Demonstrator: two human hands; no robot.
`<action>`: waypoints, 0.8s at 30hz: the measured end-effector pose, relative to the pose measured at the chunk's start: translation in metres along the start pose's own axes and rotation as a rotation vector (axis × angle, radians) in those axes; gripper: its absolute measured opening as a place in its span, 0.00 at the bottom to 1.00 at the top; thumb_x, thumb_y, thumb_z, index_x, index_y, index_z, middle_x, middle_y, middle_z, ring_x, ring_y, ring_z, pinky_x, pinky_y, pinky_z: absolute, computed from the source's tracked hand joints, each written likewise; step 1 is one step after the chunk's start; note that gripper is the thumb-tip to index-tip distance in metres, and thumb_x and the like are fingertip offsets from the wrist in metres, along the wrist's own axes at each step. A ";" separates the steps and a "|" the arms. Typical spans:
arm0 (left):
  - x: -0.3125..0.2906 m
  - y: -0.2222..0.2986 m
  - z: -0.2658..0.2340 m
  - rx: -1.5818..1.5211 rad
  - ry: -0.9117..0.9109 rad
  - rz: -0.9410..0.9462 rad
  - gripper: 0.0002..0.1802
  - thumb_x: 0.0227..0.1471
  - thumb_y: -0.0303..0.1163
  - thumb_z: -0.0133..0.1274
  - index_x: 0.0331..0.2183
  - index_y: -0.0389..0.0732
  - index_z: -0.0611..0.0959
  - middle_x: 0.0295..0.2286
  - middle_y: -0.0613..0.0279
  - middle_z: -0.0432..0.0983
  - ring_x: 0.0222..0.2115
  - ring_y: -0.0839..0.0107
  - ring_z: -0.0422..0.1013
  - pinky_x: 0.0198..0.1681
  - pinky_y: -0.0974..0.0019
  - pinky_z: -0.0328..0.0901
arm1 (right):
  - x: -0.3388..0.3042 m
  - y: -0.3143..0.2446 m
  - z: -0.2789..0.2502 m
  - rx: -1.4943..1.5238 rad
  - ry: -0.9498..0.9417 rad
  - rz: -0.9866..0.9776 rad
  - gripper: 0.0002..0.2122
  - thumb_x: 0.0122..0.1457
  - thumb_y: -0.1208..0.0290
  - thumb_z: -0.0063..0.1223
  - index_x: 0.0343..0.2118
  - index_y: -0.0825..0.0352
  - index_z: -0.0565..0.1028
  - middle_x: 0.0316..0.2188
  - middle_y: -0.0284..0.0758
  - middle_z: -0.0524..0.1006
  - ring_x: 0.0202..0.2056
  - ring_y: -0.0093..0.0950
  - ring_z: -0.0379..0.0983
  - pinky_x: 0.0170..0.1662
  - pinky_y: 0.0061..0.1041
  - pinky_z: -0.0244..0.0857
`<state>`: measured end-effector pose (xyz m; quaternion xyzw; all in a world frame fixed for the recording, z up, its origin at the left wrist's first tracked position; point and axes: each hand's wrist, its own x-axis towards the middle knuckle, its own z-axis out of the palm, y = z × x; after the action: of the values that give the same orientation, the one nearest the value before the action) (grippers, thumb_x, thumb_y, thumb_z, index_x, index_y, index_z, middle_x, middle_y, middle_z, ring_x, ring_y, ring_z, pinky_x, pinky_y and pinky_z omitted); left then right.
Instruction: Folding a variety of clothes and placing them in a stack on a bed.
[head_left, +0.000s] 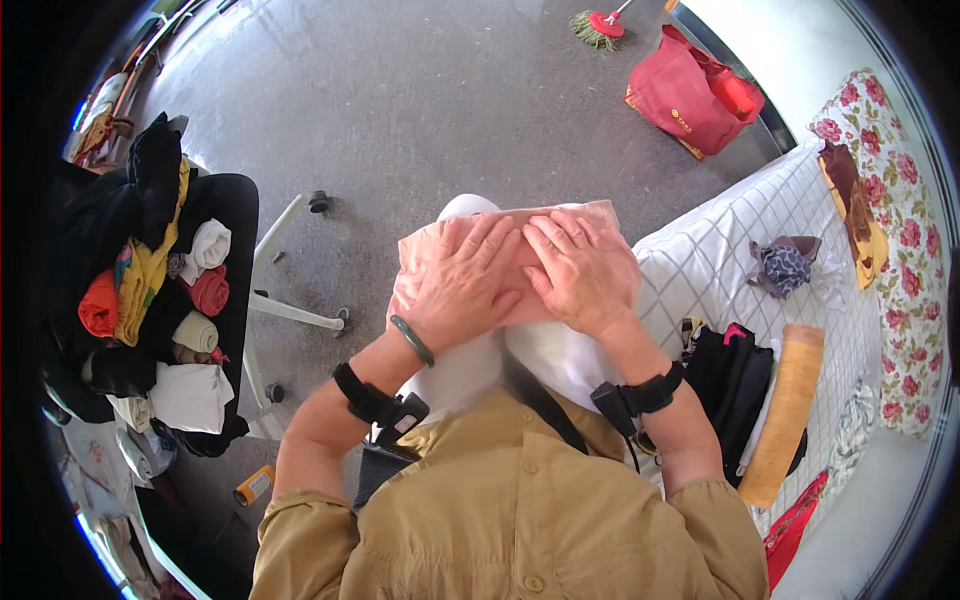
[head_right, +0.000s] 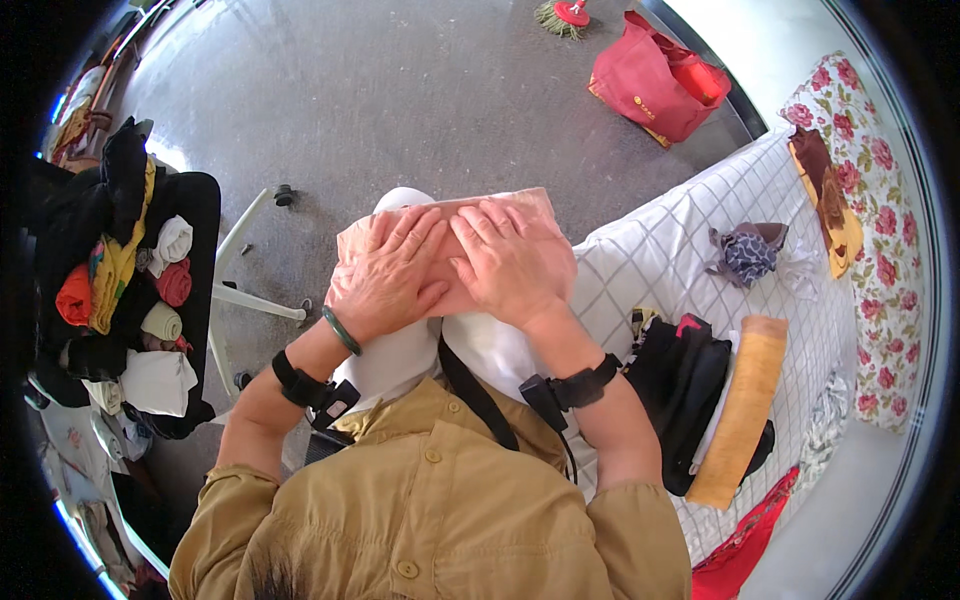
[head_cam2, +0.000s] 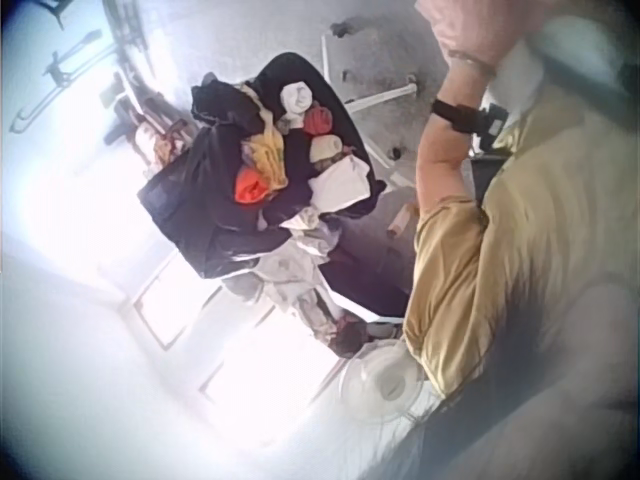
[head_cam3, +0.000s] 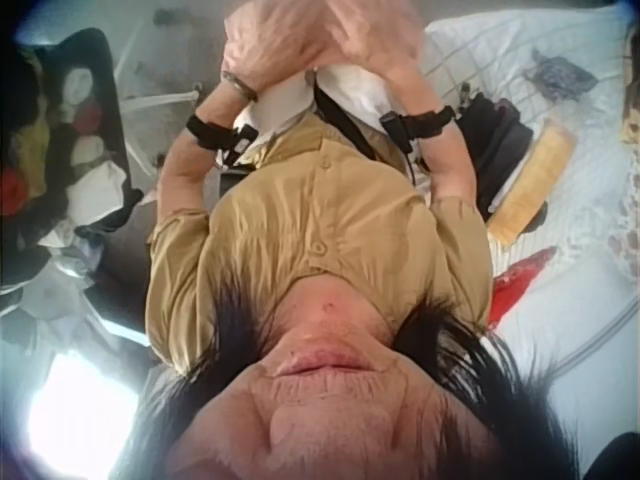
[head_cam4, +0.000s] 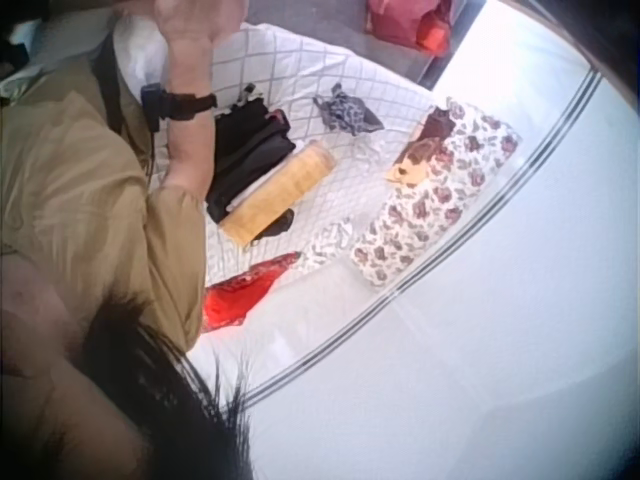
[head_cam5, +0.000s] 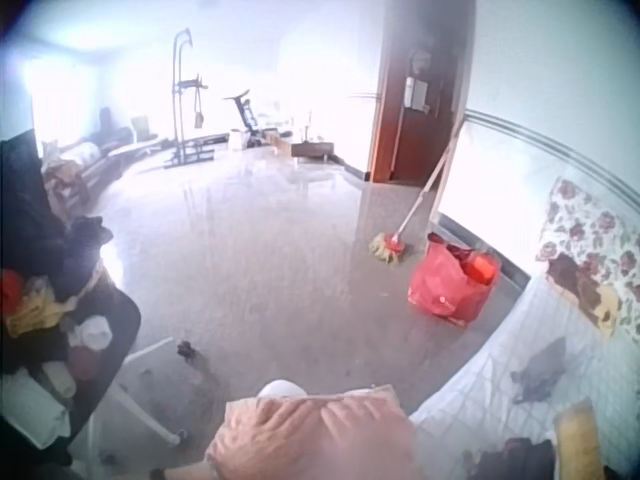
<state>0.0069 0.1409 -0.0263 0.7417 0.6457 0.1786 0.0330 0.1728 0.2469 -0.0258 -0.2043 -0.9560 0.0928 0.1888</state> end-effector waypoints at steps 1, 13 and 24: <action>0.001 -0.002 0.001 -0.001 -0.001 -0.003 0.39 0.43 0.43 0.55 0.54 0.34 0.66 0.55 0.54 0.60 0.59 0.56 0.53 0.62 0.48 0.42 | 0.002 0.003 0.000 0.001 -0.003 -0.001 0.24 0.49 0.65 0.55 0.50 0.68 0.69 0.49 0.41 0.70 0.54 0.38 0.62 0.59 0.38 0.51; -0.005 -0.023 -0.025 0.117 -0.088 -0.246 0.43 0.42 0.56 0.56 0.55 0.41 0.67 0.56 0.56 0.57 0.57 0.50 0.52 0.53 0.43 0.52 | 0.030 0.005 -0.001 -0.026 -0.022 0.122 0.23 0.48 0.65 0.56 0.49 0.67 0.70 0.49 0.39 0.71 0.53 0.39 0.62 0.58 0.39 0.53; -0.004 -0.022 -0.013 -0.128 -0.013 -0.276 0.42 0.40 0.51 0.57 0.55 0.42 0.67 0.56 0.58 0.58 0.59 0.54 0.49 0.56 0.39 0.47 | 0.001 0.045 0.007 0.199 -0.066 0.224 0.23 0.56 0.65 0.44 0.54 0.70 0.66 0.55 0.46 0.64 0.59 0.48 0.54 0.62 0.44 0.44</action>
<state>-0.0180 0.1381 -0.0215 0.6436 0.7284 0.2082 0.1087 0.1849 0.2867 -0.0437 -0.2866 -0.9191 0.2143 0.1650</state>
